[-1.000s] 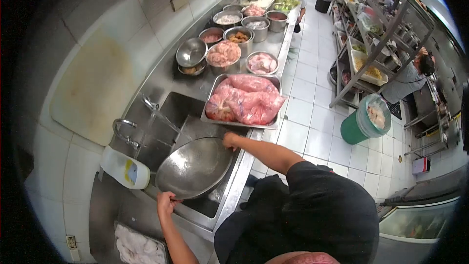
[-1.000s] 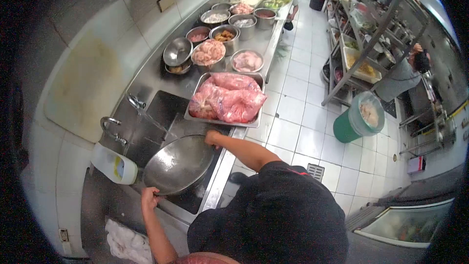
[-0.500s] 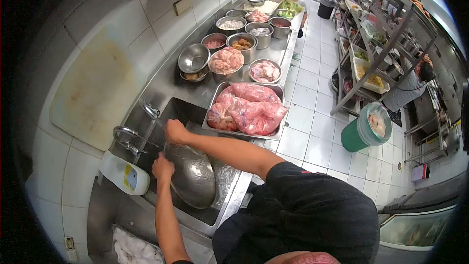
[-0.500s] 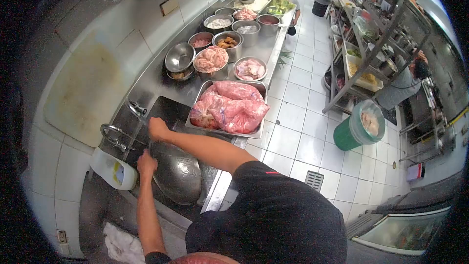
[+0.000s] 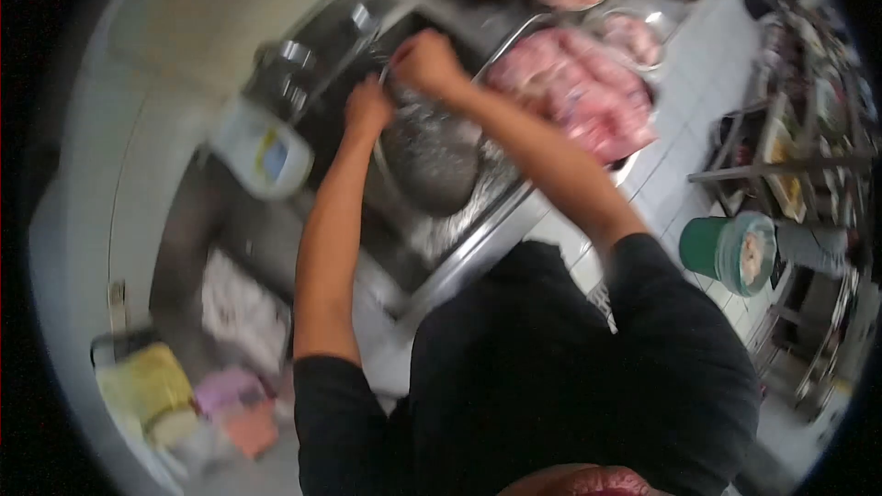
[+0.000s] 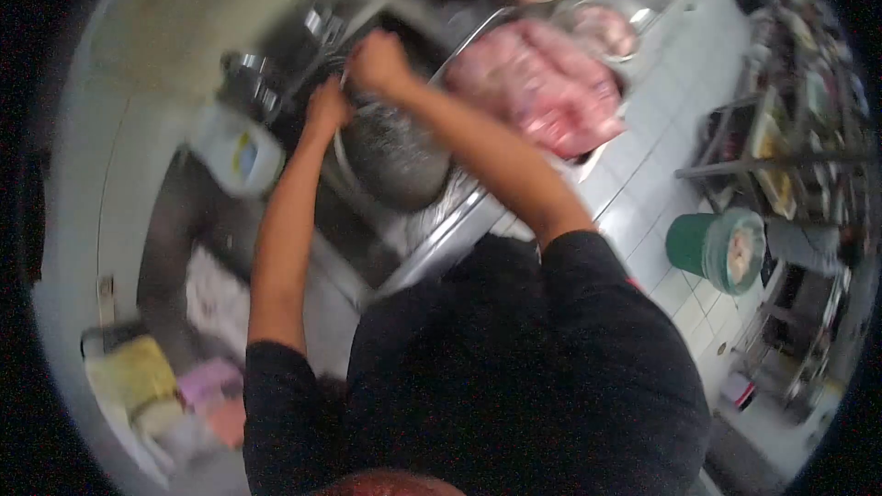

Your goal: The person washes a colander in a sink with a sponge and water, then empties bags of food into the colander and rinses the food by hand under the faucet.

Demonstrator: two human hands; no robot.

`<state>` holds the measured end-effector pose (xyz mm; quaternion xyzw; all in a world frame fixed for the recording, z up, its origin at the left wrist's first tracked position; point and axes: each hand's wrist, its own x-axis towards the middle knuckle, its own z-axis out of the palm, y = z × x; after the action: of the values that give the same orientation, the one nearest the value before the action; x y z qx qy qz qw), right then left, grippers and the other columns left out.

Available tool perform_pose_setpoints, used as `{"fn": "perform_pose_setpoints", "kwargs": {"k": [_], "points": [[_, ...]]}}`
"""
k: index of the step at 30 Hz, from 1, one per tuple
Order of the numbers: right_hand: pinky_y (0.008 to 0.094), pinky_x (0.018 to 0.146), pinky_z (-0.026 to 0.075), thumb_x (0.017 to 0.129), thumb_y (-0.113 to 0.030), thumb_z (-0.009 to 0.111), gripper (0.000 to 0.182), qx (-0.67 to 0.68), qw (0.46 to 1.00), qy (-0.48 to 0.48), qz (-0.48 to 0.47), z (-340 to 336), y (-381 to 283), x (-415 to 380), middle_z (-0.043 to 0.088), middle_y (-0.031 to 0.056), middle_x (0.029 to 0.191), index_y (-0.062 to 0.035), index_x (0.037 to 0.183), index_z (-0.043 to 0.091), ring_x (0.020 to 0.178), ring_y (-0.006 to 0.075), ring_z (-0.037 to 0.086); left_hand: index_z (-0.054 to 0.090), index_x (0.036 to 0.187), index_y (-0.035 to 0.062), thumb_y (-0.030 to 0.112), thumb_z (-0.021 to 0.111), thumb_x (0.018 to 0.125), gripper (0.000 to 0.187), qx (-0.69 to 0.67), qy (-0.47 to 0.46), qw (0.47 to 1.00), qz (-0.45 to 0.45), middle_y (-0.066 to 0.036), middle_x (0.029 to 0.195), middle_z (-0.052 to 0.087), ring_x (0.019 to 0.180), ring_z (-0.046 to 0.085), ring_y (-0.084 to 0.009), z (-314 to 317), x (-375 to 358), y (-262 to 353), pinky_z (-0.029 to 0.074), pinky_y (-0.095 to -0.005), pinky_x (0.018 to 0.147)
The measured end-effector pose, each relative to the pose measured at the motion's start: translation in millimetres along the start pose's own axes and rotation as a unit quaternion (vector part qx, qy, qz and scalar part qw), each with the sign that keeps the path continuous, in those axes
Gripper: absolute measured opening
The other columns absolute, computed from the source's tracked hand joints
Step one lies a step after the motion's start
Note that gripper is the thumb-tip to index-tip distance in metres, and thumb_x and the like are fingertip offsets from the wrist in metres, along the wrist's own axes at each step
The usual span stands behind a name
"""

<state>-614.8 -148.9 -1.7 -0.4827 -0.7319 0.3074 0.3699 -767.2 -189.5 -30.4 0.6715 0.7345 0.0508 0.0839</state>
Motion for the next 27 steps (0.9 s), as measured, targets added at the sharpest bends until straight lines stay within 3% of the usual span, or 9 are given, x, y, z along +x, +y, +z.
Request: {"fn": "perform_pose_setpoints", "kwargs": {"k": [6,7,12,14,16,19,22,23,27], "points": [[0.0325,0.068,0.055,0.065,-0.022,0.072,0.018,0.085,0.988,-0.106,0.070,3,28,11,0.070,0.0085,0.069,-0.0089,0.076,0.075,0.064,0.0210,0.068,0.051,0.102,-0.0012,0.012,0.060,0.075,0.031,-0.133,0.034,0.983,-0.120,-0.027,0.103,0.062,0.103,0.057,-0.0443,4,-85,-69,0.045,-0.0472,0.088],[0.0282,0.065,0.055,0.073,-0.001,0.064,0.013,0.088,0.985,-0.130,0.068,1,21,8,0.070,0.0111,0.074,0.0076,0.082,0.069,0.065,0.0167,0.066,0.052,0.102,-0.0017,0.011,0.061,0.075,0.030,-0.162,0.034,0.976,-0.142,-0.027,0.104,0.062,0.103,0.057,-0.0438,7,-106,-77,0.044,-0.0467,0.088],[0.0345,0.054,0.050,0.074,-0.023,0.069,0.028,0.050,0.987,-0.147,0.036,13,16,6,0.062,0.0122,0.055,-0.0019,0.057,0.063,0.050,0.0214,0.062,0.050,0.099,0.0026,0.007,0.056,0.073,0.028,-0.242,0.072,0.944,-0.213,-0.025,0.095,0.063,0.097,0.057,-0.0467,2,-184,-88,0.043,-0.0503,0.084],[0.0330,0.055,0.050,0.072,-0.020,0.066,0.018,-0.075,0.978,-0.195,-0.022,22,30,8,0.065,0.0082,0.061,-0.0058,0.061,0.065,0.054,0.0204,0.063,0.050,0.098,0.0038,0.007,0.056,0.073,0.026,-0.233,0.105,0.942,-0.218,-0.024,0.091,0.063,0.092,0.058,-0.0452,0,-205,-85,0.044,-0.0499,0.081],[0.0330,0.058,0.051,0.068,-0.018,0.067,0.008,-0.340,0.851,-0.177,-0.358,37,65,16,0.068,0.0054,0.070,-0.0105,0.068,0.068,0.062,0.0212,0.065,0.050,0.098,0.0041,0.006,0.056,0.073,0.026,-0.220,0.116,0.939,-0.239,-0.024,0.088,0.063,0.089,0.059,-0.0439,-23,-222,-70,0.044,-0.0498,0.080],[0.0332,0.064,0.052,0.064,-0.021,0.068,0.013,-0.400,0.808,-0.188,-0.389,36,60,9,0.069,0.0032,0.080,-0.0165,0.076,0.071,0.071,0.0223,0.066,0.051,0.096,0.0045,0.006,0.056,0.073,0.023,-0.245,0.160,0.923,-0.249,-0.020,0.082,0.063,0.082,0.061,-0.0407,-32,-247,-71,0.045,-0.0482,0.076],[0.0334,0.069,0.053,0.066,-0.025,0.069,0.016,-0.346,0.881,-0.229,-0.229,31,58,9,0.069,0.0042,0.081,-0.0177,0.080,0.071,0.074,0.0217,0.067,0.050,0.093,0.0047,0.005,0.057,0.074,0.020,-0.282,0.207,0.903,-0.248,-0.017,0.079,0.064,0.077,0.062,-0.0377,-27,-267,-86,0.046,-0.0459,0.074],[0.0261,0.063,0.054,0.069,-0.006,0.065,0.015,-0.123,0.976,-0.177,0.032,13,8,-12,0.068,0.0099,0.069,-0.0019,0.081,0.072,0.063,0.0141,0.065,0.050,0.092,0.0047,0.005,0.057,0.074,0.020,-0.300,0.224,0.895,-0.243,-0.016,0.078,0.064,0.075,0.062,-0.0366,-26,-272,-89,0.046,-0.0450,0.073],[0.0292,0.065,0.054,0.069,-0.013,0.064,0.017,-0.157,0.957,-0.243,-0.031,17,21,-7,0.068,0.0089,0.068,-0.0055,0.081,0.073,0.063,0.0149,0.066,0.049,0.090,0.0039,0.005,0.057,0.075,0.017,-0.259,0.224,0.905,-0.253,-0.015,0.070,0.061,0.066,0.062,-0.0347,-39,-285,-83,0.046,-0.0431,0.066]]}}
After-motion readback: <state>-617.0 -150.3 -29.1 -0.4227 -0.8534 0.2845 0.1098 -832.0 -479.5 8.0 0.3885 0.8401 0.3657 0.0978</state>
